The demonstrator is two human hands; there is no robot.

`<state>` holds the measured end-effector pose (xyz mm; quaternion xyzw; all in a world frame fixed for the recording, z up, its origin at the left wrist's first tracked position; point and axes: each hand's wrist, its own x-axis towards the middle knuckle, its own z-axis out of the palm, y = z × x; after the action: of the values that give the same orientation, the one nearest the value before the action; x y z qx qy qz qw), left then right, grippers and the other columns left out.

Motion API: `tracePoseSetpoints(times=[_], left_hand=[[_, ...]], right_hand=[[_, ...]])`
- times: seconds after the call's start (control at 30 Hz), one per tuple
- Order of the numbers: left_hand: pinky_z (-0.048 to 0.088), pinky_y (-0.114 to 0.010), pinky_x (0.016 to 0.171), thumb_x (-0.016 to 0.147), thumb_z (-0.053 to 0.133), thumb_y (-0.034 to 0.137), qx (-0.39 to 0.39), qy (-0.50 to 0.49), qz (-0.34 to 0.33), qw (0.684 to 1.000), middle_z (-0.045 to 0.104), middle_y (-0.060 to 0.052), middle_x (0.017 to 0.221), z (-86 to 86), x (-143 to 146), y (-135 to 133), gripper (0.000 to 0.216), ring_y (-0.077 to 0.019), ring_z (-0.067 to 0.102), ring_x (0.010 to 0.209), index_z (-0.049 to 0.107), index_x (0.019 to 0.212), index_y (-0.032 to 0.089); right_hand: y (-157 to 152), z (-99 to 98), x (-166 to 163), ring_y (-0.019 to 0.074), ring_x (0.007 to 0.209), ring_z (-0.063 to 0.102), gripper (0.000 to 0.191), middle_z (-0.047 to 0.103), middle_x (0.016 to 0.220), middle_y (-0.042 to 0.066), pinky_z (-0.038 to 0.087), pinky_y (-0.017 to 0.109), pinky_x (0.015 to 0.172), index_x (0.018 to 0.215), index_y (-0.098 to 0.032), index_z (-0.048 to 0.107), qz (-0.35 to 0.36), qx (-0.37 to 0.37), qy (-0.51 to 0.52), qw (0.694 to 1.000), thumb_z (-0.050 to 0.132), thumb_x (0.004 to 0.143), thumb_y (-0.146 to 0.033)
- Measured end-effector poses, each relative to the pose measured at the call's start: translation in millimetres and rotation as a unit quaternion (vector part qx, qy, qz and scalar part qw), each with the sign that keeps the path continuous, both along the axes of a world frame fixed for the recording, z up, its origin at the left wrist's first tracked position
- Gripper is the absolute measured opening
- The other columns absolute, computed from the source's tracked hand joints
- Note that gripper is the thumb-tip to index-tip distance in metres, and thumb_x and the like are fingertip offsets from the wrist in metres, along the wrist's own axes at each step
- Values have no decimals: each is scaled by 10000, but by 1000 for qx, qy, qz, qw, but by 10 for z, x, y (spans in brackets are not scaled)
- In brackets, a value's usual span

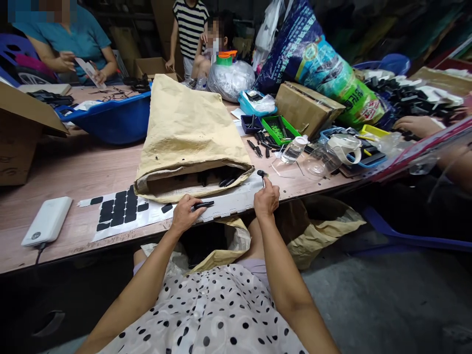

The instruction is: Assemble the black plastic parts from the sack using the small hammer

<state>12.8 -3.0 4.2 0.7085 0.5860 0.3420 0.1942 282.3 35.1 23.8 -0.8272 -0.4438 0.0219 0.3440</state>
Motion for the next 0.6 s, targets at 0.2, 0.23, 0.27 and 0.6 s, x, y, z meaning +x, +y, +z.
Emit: tracePoseSetpoints(times=[0.2, 0.23, 0.27, 0.6], left_hand=[[501, -299, 721, 793, 728, 243, 14, -5, -35, 999, 598, -14, 836, 74, -78, -29, 88, -187, 593, 814, 718, 880, 236], [501, -310, 735, 796, 724, 251, 28, 0, -45, 999, 605, -19, 842, 78, -87, -67, 86, -191, 595, 818, 714, 880, 235], [500, -323, 750, 797, 721, 259, 44, 10, -58, 997, 614, -25, 849, 78, -91, -120, 84, -196, 597, 822, 712, 878, 236], [521, -418, 751, 831, 687, 375, 40, -15, -156, 987, 663, -73, 895, 372, -23, -951, 300, -242, 619, 831, 707, 1102, 247]], right_hand=[[328, -75, -69, 262, 942, 540, 463, 564, 999, 111, 413, 382, 798, 1172, -252, 741, -18, -69, -31, 997, 456, 834, -115], [336, -78, -101, 268, 956, 531, 464, 566, 1013, 123, 407, 390, 804, 1188, -244, 731, -10, -65, -48, 997, 450, 843, -113], [334, -80, -129, 274, 966, 522, 466, 567, 1024, 136, 403, 398, 806, 1207, -234, 719, -2, -63, -62, 996, 443, 852, -112], [282, -46, -220, 300, 994, 510, 452, 573, 1068, 175, 382, 420, 820, 1244, -202, 685, 20, -84, -93, 992, 416, 891, -119]])
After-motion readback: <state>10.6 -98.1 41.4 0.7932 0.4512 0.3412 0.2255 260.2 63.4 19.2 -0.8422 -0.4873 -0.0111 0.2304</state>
